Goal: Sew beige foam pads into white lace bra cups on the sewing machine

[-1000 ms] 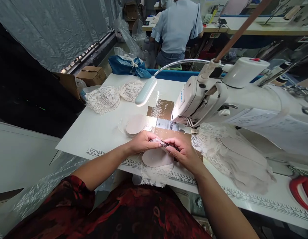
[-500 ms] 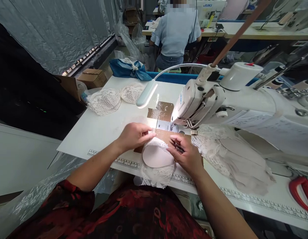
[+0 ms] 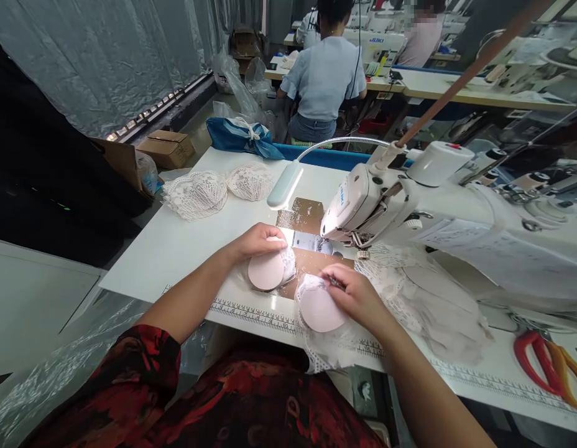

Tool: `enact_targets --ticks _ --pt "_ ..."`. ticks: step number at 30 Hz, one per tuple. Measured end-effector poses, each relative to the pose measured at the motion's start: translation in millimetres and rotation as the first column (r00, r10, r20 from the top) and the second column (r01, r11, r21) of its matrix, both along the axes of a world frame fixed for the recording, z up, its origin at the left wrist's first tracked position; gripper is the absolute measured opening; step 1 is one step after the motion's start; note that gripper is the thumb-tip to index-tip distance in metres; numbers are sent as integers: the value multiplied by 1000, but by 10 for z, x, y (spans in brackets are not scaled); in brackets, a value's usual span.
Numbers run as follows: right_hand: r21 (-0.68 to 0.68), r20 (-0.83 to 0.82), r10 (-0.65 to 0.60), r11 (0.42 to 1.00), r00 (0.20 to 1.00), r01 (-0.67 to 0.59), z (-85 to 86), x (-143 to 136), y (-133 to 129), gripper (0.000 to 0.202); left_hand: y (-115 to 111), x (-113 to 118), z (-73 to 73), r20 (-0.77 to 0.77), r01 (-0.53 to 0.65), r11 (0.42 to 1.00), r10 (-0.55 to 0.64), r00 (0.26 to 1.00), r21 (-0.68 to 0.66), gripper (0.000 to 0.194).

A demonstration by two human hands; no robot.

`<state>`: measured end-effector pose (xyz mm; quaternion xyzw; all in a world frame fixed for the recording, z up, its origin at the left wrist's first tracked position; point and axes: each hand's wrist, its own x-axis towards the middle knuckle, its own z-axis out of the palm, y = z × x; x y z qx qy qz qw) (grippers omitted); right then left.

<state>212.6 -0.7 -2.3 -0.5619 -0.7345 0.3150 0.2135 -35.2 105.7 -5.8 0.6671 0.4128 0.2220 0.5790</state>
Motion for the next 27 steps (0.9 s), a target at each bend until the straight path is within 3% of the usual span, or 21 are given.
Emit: enact_targets --ticks 3,5,6,9,12,14,19,27 --pt "-142 -307 -160 982 938 121 -63 -147 181 44 -11 9 2 105 37 996 -29 994 -80 27" --pt "-214 -431 -139 976 891 48 -128 -270 282 55 -5 7 -5 125 63 994 -52 991 -92 27" --pt "-232 -478 -113 973 871 -1 -160 -320 314 52 0 2 -14 124 73 994 -62 990 -80 28" --pt "-214 -490 -88 977 867 -22 -228 -384 329 34 7 0 -49 81 94 990 -103 991 110 26" --pt "-150 -438 -102 988 893 40 -242 -361 282 29 -15 53 -71 -5 140 922 -148 989 362 39" --pt "-121 -439 -92 992 894 43 -224 -345 252 28 -45 116 -70 -44 198 897 -196 980 396 46" --pt "-80 -428 -93 995 899 65 -174 -339 221 24 -93 220 -71 4 360 913 -367 930 194 29" --pt "-97 -373 -88 994 924 55 -200 -137 245 42 -65 177 -77 142 364 931 -356 924 -31 26"
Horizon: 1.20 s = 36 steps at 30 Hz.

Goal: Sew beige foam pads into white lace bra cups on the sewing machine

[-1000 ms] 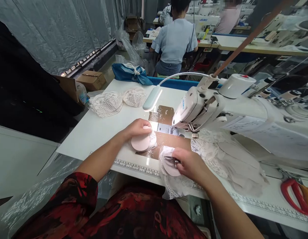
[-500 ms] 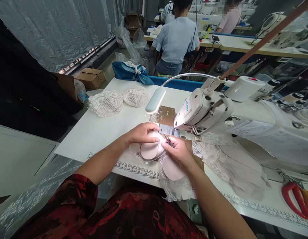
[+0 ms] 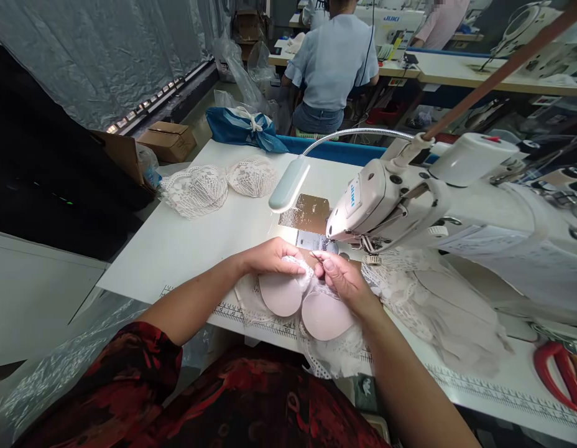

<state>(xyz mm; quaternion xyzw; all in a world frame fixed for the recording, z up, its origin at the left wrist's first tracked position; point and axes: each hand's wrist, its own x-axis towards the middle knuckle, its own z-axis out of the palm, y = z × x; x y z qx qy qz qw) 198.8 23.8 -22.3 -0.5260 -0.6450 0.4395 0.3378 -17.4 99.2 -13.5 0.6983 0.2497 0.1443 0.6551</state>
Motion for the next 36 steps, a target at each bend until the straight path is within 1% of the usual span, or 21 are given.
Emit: enact_targets --ticks 2,6,8,11,17,21,23,25,27,28,30,31,32,34,35,36 --pt "11 27 25 1000 999 -25 29 34 11 38 -6 -2 11 11 -7 998 8 1000 -57 23" --pt "-48 -41 87 995 995 -89 95 12 16 30 -27 8 34 -45 -49 992 44 998 -117 24" --pt "-77 -56 93 992 994 -97 110 -12 12 31 -34 14 37 -76 -73 989 64 995 -125 26" --pt "-74 -35 101 992 994 -103 109 -30 10 31 -40 25 25 -85 -95 986 84 993 -140 29" --pt "-37 -5 146 989 989 -146 78 -59 17 27 -58 39 3 -82 -39 994 31 996 -102 36" --pt "4 21 119 993 993 -119 90 -85 14 24 -62 28 33 -104 -38 996 30 994 -78 35" --pt "11 27 93 996 995 -94 89 -90 11 23 -61 27 37 -114 -55 996 46 992 -73 32" --pt "-18 -26 34 999 999 -34 73 -98 8 24 -61 36 21 -122 -74 994 64 991 -81 28" --pt "-97 -131 -31 995 991 18 49 -117 8 29 -60 52 -7 -105 -75 993 65 992 -87 27" --pt "-139 -180 -40 990 983 15 40 -130 9 35 -58 56 -20 -86 -63 994 55 995 -86 27" --pt "-183 -211 11 982 977 -50 33 -152 15 45 -42 44 -28 -50 -19 997 15 999 -76 27" --pt "-182 -187 45 980 981 -79 35 -157 19 43 -27 22 -21 -48 21 998 -24 999 -64 27" --pt "-170 -141 61 982 988 -85 40 -155 23 36 -8 -12 -5 -64 64 997 -67 996 -45 26" --pt "-135 -38 19 990 999 -24 52 -129 29 26 41 -116 45 -129 137 991 -135 982 8 27" --pt "-122 0 -10 992 1000 10 55 -108 29 26 68 -178 73 -159 160 987 -153 975 34 29" --pt "-122 27 -12 992 1000 15 56 -86 28 27 94 -241 100 -178 167 985 -156 972 49 31"
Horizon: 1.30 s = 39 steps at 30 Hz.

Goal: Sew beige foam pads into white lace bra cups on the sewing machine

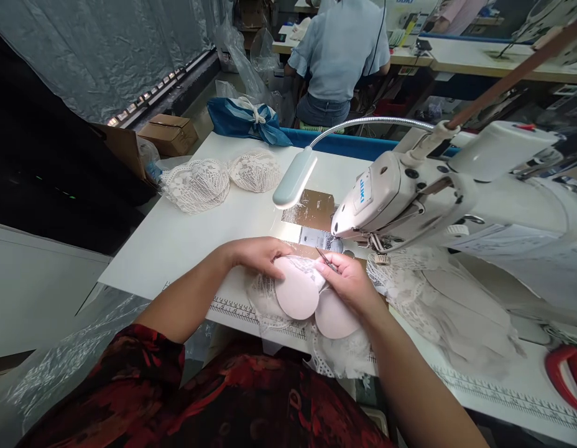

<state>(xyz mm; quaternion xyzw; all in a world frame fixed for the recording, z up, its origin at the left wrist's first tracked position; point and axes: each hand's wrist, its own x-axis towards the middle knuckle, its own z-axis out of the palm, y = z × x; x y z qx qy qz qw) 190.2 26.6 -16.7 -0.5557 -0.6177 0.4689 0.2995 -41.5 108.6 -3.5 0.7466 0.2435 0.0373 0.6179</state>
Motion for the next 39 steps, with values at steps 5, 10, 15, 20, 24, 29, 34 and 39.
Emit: enact_targets --ticks 5,10,15,20,24,29,34,39 --pt "-87 -45 148 985 988 -151 -30 20 -15 36 53 -180 75 4 -124 992 124 992 -9 30" --pt "-42 -105 -19 999 994 14 -31 -93 -14 35 -18 -88 79 49 -180 983 182 982 -35 28" --pt "67 -8 -1 998 1000 2 14 -126 -37 27 -106 47 58 87 -231 972 227 970 42 25" --pt "105 -6 -16 994 1000 16 18 -109 -43 23 -161 163 31 82 -256 966 253 964 30 24" --pt "104 -90 -64 992 994 74 -33 -70 -31 30 -166 196 18 74 -256 965 260 963 -66 24" --pt "37 -173 -28 999 984 35 -69 16 -32 44 -146 187 -18 103 -301 938 321 941 -172 24" --pt "50 -118 -33 998 992 39 -33 23 -44 39 -144 203 -50 112 -340 915 369 923 -218 25" --pt "48 -151 19 999 988 -12 7 -41 -59 29 -152 246 -85 107 -342 900 381 918 -269 28"
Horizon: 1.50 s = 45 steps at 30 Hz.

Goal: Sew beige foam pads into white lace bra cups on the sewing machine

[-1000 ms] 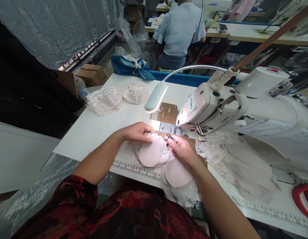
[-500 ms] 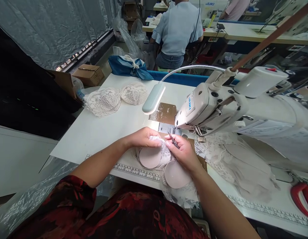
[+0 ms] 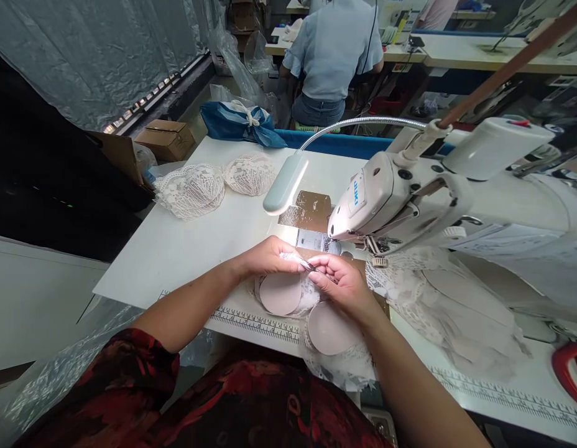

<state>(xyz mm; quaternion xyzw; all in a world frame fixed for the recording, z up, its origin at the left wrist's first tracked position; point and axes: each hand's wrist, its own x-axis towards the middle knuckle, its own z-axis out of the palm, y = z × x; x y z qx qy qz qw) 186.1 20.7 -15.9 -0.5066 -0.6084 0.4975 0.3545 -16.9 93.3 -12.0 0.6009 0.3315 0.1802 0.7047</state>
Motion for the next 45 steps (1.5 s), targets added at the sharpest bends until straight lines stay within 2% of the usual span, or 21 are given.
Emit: enact_targets --ticks 9,15,21,26,29,32,38,45 --pt "87 51 -52 995 997 48 4 -37 10 20 -10 11 18 -30 29 999 -29 999 27 28" --pt "-31 -31 20 999 999 -21 14 -4 33 24 -15 16 49 -42 66 996 -63 997 56 29" --pt "-86 -61 81 992 995 -87 50 -51 42 21 -22 28 18 -94 177 979 -167 981 105 51" --pt "-4 31 42 999 999 -42 -11 -61 41 19 -27 32 -2 -112 211 967 -196 974 142 44" --pt "-96 -110 -5 995 994 -5 -57 -63 41 25 -25 36 12 -66 203 967 -195 979 152 31" --pt "-193 -203 13 980 979 -53 -64 -70 37 38 -3 6 26 -48 197 967 -192 980 159 25" --pt "-161 -111 -19 987 994 1 -30 -55 13 29 69 -116 34 -124 216 971 -203 971 101 27" --pt "-131 -128 37 990 991 -54 -58 -22 23 34 55 -97 41 -55 104 993 -107 993 -54 27"
